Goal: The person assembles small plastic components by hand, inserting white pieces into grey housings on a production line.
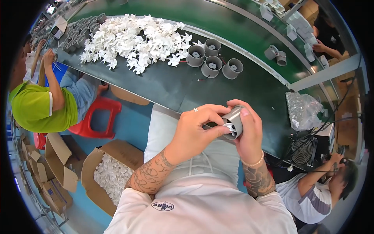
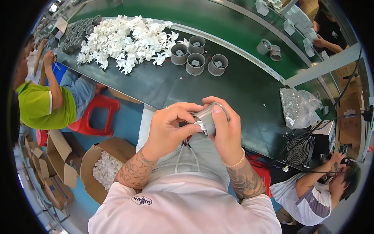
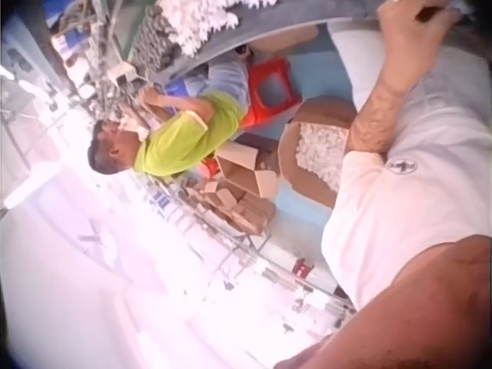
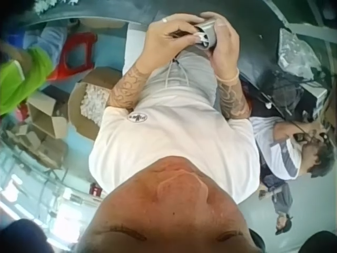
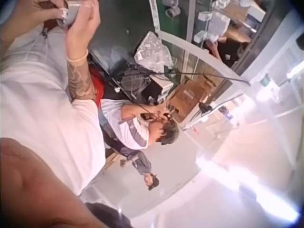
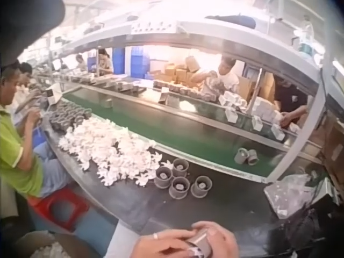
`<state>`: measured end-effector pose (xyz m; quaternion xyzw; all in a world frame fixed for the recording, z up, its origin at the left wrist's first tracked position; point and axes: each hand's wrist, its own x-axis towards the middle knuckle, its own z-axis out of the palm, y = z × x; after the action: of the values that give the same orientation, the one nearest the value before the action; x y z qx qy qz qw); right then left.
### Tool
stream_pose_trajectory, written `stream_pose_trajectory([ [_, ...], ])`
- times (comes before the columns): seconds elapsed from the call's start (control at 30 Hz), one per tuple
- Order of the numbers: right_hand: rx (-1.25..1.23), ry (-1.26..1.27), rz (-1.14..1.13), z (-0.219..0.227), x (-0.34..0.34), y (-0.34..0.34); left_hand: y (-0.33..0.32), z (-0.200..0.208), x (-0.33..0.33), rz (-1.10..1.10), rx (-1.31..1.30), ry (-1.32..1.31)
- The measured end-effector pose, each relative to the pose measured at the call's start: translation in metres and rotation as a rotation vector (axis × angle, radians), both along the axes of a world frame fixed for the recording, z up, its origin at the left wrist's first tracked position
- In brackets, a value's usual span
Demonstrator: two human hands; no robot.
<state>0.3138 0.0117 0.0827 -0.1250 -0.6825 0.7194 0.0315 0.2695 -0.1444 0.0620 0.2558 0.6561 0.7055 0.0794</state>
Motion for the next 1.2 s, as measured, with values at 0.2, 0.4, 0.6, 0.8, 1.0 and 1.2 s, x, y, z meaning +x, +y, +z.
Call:
stream_pose_trajectory([
  [0.2, 0.111, 0.119, -0.014, -0.009, 0.009, -0.018, -0.02, -0.015, -0.011, -0.095, 0.166, -0.381],
  [0.4, -0.005, -0.122, 0.171, -0.016, 0.011, -0.024, -0.049, -0.018, -0.024, -0.264, -0.153, 0.186],
  [0.6, -0.149, -0.574, 0.499, -0.024, -0.021, -0.016, -0.065, -0.006, -0.04, -0.444, -0.5, 0.485],
  [0.8, -0.031, -0.144, 0.398, 0.027, -0.08, 0.017, -0.097, 0.002, -0.093, 0.043, -0.323, 0.498],
  [1.0, 0.734, 0.21, -0.147, -0.011, -0.281, 0.124, -0.12, -0.05, -0.132, 0.75, -0.985, 0.488],
  [1.2, 0.836, 0.386, -0.163, -0.076, -0.361, 0.16, -0.122, -0.059, -0.146, 0.721, -0.762, 0.355],
])
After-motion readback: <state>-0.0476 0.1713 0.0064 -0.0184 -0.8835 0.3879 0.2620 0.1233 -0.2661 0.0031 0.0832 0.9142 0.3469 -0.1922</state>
